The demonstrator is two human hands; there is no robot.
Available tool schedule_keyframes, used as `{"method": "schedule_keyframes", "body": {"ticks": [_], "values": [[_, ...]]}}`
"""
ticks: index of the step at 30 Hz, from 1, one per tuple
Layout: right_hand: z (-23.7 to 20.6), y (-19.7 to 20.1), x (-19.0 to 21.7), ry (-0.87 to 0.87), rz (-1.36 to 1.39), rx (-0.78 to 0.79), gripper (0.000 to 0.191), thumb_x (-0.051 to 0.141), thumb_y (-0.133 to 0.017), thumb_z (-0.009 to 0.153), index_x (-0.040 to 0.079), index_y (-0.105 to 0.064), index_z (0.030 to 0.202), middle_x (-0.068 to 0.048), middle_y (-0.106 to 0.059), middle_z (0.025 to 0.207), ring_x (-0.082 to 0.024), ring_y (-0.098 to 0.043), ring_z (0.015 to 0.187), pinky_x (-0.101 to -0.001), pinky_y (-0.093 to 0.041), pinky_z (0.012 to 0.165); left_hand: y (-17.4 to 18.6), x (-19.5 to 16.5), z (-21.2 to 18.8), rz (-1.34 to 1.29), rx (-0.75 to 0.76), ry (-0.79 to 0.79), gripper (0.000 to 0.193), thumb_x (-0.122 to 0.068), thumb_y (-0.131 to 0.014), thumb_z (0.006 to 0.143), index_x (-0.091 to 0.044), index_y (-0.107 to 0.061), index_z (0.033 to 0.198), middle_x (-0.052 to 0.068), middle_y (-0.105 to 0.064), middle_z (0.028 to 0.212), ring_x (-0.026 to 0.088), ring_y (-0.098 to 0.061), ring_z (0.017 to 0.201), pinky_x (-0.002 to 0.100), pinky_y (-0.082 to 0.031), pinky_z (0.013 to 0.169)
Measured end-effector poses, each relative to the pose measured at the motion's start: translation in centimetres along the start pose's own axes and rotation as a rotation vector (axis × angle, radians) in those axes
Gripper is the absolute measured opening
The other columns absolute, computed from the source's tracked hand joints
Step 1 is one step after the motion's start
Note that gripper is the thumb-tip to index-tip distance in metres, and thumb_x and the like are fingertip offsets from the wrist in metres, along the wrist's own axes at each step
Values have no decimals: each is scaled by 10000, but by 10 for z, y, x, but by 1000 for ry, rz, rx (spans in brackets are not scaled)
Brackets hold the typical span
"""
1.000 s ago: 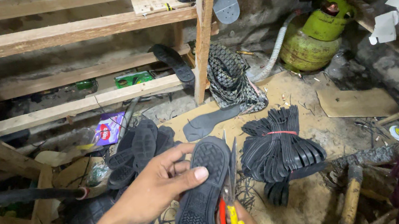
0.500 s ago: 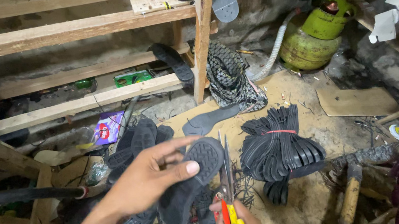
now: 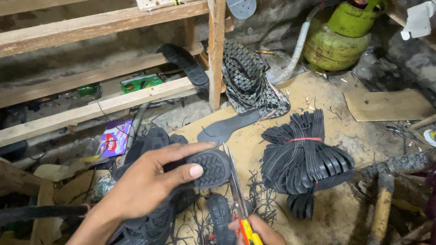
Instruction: The person holds a rubber shoe sole in one hand and uses scissors to trim excess rubber from the sole's edge, rotating the sole to reach different sections. They set trimmed soles on a pile and pick up the next sole to continue trimming.
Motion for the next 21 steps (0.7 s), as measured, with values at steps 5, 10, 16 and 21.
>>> {"method": "schedule_keyframes", "body": {"ticks": [5, 10, 16, 21], "values": [[2, 11, -19, 34, -52, 7, 620, 438, -725, 845, 10, -619, 1280, -10, -594, 820, -59, -525, 707, -206, -395, 638, 11, -6, 1, 228, -12, -119, 411, -226, -643, 930, -211, -685, 1338, 67, -725, 1062, 224, -685, 1038, 349, -488, 965], [4, 18, -28, 43, -115, 11, 435, 47, -680, 816, -6, -632, 1245, -8, -561, 809, -68, -520, 699, -215, -394, 640, 17, -9, 1, 491, -43, -222, 410, -242, -615, 946, -241, -688, 1349, 83, -679, 986, 265, -628, 1023, 438, -400, 995], [2, 26, -11, 86, -283, -4, 463, 129, -865, 822, 13, -659, 1220, 12, -578, 805, -63, -528, 700, -214, -413, 633, 22, 1, 1, 495, -46, -233, 394, -245, -619, 945, -239, -688, 1334, 71, -693, 1032, 276, -622, 1051, 454, -398, 981], [12, 17, -13, -43, 6, -239, 522, 436, -730, 822, 58, -677, 1179, -31, -574, 681, -106, -537, 497, -258, -453, 457, 19, 23, 14, 274, -243, 46, 381, -249, -686, 922, -118, -650, 1278, 72, -737, 1029, 251, -704, 982, 410, -527, 882]]}}
Point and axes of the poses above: each hand's wrist, its own z-axis towards the middle knuckle, its own y-axis out of the back of the hand, x = y × z, the point moved 2 cm from there along z, towards the middle knuckle
